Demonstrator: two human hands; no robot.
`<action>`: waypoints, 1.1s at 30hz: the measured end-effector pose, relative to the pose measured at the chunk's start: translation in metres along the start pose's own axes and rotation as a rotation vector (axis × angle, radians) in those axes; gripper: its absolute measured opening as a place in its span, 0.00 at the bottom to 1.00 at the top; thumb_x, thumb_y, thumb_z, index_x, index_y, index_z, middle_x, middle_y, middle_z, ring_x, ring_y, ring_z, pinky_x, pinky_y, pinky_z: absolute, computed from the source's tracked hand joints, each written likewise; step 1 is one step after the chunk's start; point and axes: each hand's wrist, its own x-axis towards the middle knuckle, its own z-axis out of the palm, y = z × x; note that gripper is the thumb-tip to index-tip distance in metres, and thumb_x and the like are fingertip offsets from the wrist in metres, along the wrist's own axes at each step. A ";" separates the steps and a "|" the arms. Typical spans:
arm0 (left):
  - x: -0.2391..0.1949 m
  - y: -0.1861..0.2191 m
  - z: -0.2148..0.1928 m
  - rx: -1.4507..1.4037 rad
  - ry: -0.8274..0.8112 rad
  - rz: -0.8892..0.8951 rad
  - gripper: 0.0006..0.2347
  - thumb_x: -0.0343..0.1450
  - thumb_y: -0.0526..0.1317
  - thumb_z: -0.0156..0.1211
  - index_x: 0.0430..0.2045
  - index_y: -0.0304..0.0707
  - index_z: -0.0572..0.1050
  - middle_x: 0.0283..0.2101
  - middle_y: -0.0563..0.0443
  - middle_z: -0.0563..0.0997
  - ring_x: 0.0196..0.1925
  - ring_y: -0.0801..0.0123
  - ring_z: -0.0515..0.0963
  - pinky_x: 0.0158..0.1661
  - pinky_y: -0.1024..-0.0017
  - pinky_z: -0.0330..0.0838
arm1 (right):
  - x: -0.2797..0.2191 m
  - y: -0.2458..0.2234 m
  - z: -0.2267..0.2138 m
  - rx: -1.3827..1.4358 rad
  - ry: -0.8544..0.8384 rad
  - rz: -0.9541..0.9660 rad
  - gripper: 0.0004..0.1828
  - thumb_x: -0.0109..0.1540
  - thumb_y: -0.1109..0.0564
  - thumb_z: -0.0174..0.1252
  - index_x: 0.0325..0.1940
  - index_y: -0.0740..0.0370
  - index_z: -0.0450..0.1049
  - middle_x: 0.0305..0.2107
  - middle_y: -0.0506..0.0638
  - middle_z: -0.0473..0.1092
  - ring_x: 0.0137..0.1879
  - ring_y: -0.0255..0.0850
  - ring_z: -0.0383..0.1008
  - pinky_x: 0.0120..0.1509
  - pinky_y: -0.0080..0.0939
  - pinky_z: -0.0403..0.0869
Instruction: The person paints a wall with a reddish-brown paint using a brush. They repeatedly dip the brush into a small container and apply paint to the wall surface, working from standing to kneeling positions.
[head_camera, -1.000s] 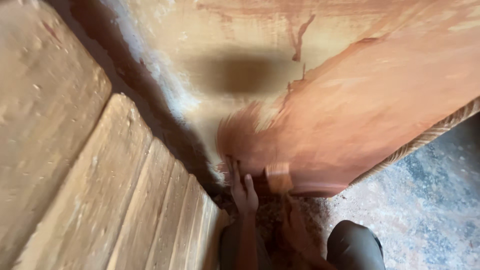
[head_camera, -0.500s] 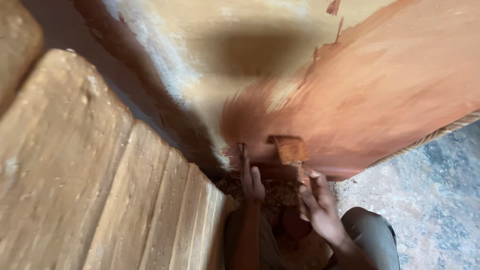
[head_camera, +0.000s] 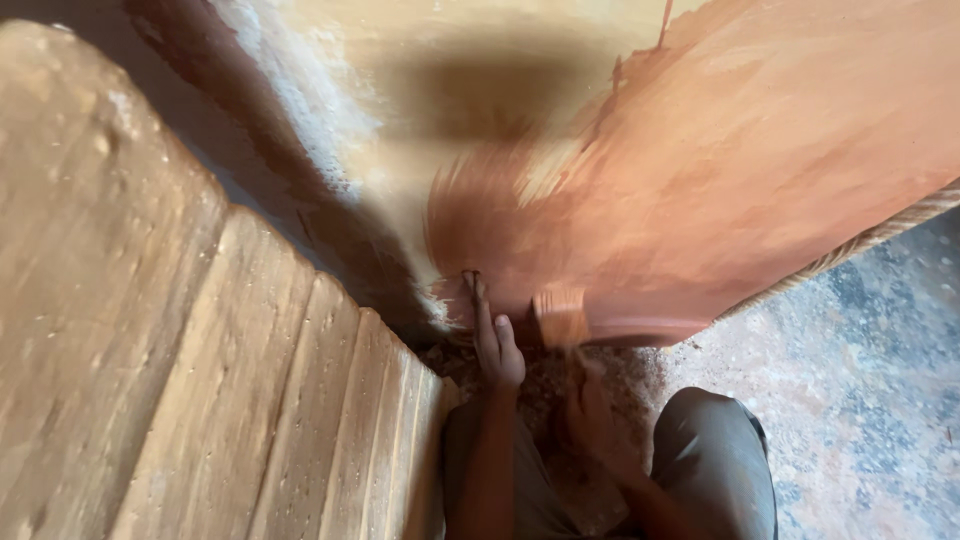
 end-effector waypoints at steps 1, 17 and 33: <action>0.002 0.001 -0.001 -0.013 0.003 -0.004 0.25 0.82 0.44 0.36 0.73 0.27 0.53 0.80 0.34 0.49 0.82 0.48 0.50 0.76 0.56 0.45 | -0.004 0.023 0.008 -0.001 -0.027 0.010 0.17 0.69 0.55 0.49 0.61 0.65 0.62 0.39 0.59 0.73 0.44 0.49 0.76 0.48 0.48 0.74; -0.007 -0.018 0.004 -0.202 0.075 -0.036 0.25 0.83 0.45 0.35 0.73 0.25 0.52 0.78 0.35 0.53 0.81 0.51 0.54 0.76 0.58 0.48 | -0.026 -0.207 -0.110 0.555 -0.236 -0.227 0.25 0.70 0.65 0.44 0.71 0.55 0.53 0.31 0.48 0.62 0.22 0.30 0.60 0.21 0.29 0.62; -0.005 -0.039 -0.005 -0.338 0.363 -0.104 0.28 0.82 0.51 0.33 0.75 0.29 0.48 0.79 0.38 0.50 0.81 0.52 0.52 0.76 0.56 0.46 | 0.004 -0.007 0.031 0.017 -0.199 -0.507 0.27 0.66 0.67 0.50 0.70 0.70 0.57 0.44 0.67 0.73 0.50 0.53 0.74 0.50 0.49 0.73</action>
